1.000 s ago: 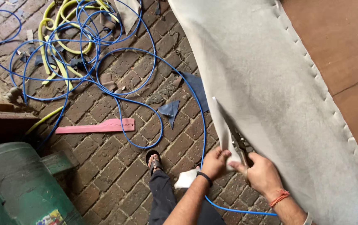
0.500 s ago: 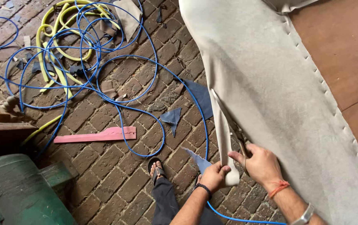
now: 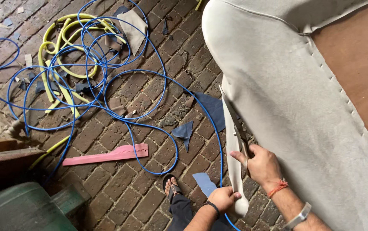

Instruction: The person staples fabric onto a wooden furniture frame using a pneumatic staple gun. They smooth the fabric, cut excess material with scissors, and reload the staple gun from a container. The person works along the edges and corners of the frame to secure the fabric.

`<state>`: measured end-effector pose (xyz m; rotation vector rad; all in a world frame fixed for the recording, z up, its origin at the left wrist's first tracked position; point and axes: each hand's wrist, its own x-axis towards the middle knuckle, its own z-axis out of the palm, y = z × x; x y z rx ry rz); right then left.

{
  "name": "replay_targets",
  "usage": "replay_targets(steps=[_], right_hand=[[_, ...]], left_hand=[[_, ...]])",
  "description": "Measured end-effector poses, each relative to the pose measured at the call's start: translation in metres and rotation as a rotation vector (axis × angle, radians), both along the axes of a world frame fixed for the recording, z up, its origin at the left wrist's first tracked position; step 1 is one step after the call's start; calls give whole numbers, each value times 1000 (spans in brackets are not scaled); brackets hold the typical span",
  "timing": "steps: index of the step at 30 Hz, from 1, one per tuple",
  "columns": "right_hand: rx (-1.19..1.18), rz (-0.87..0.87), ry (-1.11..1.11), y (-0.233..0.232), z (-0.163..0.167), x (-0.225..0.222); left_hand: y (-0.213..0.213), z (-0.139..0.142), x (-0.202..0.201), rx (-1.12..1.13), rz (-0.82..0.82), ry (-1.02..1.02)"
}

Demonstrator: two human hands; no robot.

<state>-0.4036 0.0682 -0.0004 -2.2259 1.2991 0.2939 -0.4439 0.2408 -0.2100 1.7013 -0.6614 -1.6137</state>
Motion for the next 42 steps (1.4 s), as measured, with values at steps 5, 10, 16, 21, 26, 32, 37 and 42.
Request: replay_targets(steps=[5,10,16,21,26,32,37,42], right_hand=[[-76,-42,-1,11,-6,-2],[-32,-160,20,35,-10,-3],[-19,-271,47,63,-9,7],[-8,-345,10,59,-14,36],[-4,-373,-118,38,-24,57],[-8,-259,-131,30,-10,52],[41,-226,-96,-7,-16,87],[-7,-184,-52,-12,-7,78]], left_hand=[[7,-12,64,-116,98,144],[-68,16,176,-511,694,214],[-128,74,234,-256,585,11],[-118,82,230,-302,673,-31],[-119,80,221,-284,645,2],[-109,88,230,-194,646,-35],[-105,85,230,-136,601,-48],[-102,76,230,-252,703,-126]])
